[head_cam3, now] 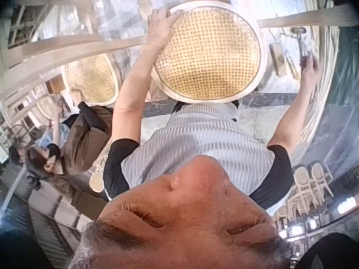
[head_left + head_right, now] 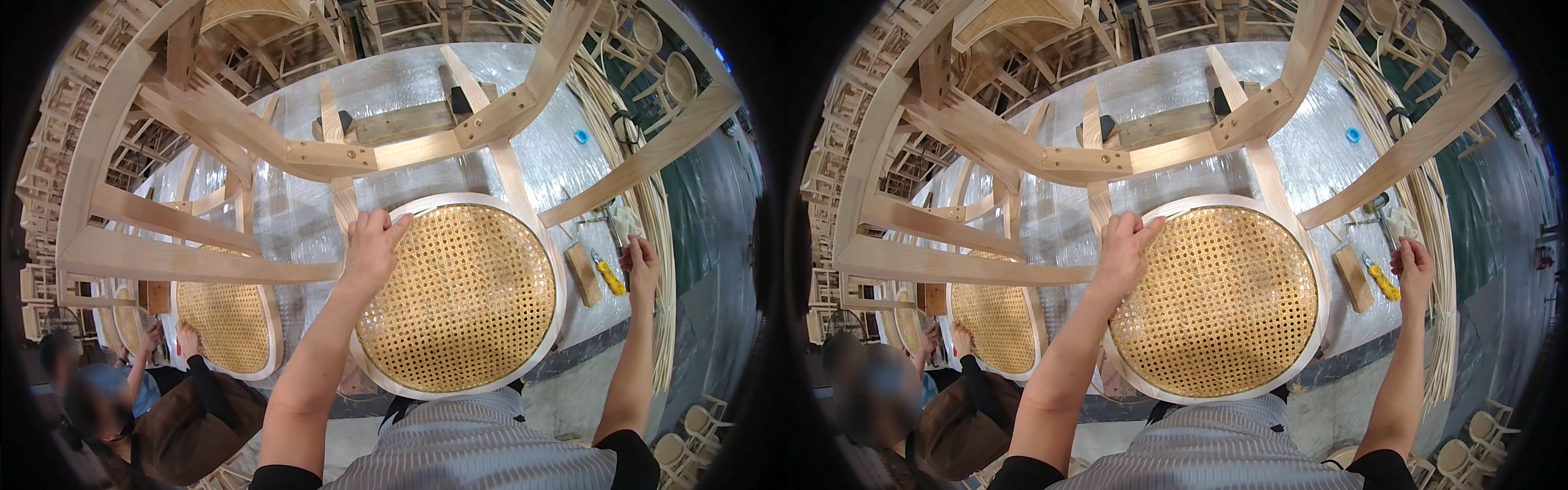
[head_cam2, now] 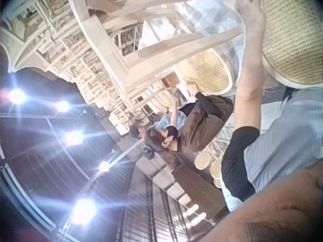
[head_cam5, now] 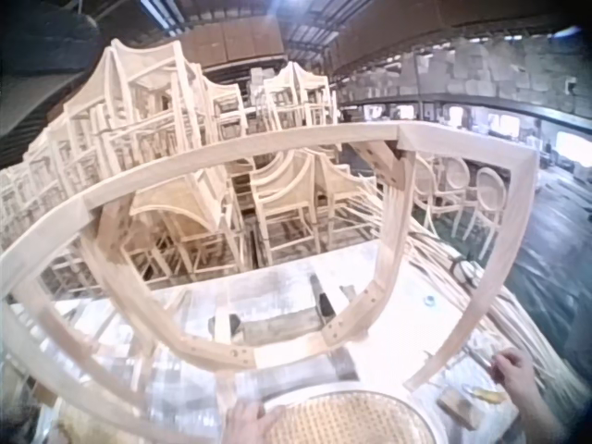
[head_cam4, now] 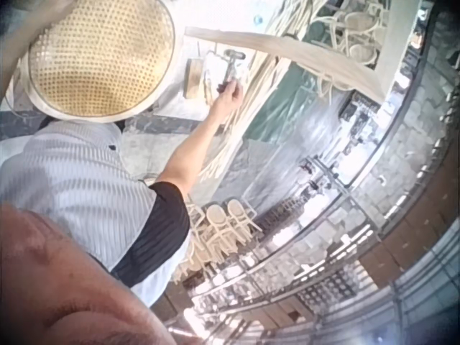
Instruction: The person adjusts the head-mounted camera, then moves a wooden chair with a cane seat to a workbench. They cut a rattan strip with a utility knife and use a hammer to secure it into the chair seat frame.
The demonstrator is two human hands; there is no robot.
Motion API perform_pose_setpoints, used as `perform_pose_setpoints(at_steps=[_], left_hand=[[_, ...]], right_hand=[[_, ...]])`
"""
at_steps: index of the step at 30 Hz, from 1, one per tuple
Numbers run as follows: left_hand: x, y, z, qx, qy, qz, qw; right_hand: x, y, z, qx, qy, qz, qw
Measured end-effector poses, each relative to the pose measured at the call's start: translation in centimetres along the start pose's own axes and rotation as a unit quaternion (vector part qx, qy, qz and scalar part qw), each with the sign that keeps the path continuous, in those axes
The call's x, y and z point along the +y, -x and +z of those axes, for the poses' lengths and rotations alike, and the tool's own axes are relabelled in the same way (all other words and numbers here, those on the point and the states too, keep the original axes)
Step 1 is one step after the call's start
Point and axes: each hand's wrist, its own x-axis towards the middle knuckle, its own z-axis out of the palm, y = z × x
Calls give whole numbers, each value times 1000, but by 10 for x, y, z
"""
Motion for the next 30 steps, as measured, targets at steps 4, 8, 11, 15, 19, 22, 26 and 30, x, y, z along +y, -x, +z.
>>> perform_pose_setpoints(at_steps=[4, 8, 11, 15, 19, 22, 26, 30], left_hand=[[-10, -5, 2, 11, 14, 55, 998], [-19, -13, -4, -43, 36, 72, 996], [-23, -17, -13, -94, 49, 66, 992], [-21, -23, -20, -152, 61, 31, 986], [-22, -24, -20, -166, 66, 26, 983], [-24, -23, -21, -166, 67, 35, 983], [-20, -30, -19, -180, 78, 13, 981], [-31, -25, -16, -150, 84, 74, 982]], right_hand=[[29, -24, -26, 21, 150, -38, 988], [56, -42, -27, 8, 410, -95, 907], [66, -46, -23, -35, 506, -116, 854], [70, -50, -20, -27, 515, -110, 850], [70, -53, -23, -24, 535, -60, 842], [71, -51, -21, -26, 554, -62, 830], [70, -52, -29, -62, 561, -75, 822], [54, -70, -31, -56, 583, -48, 809]])
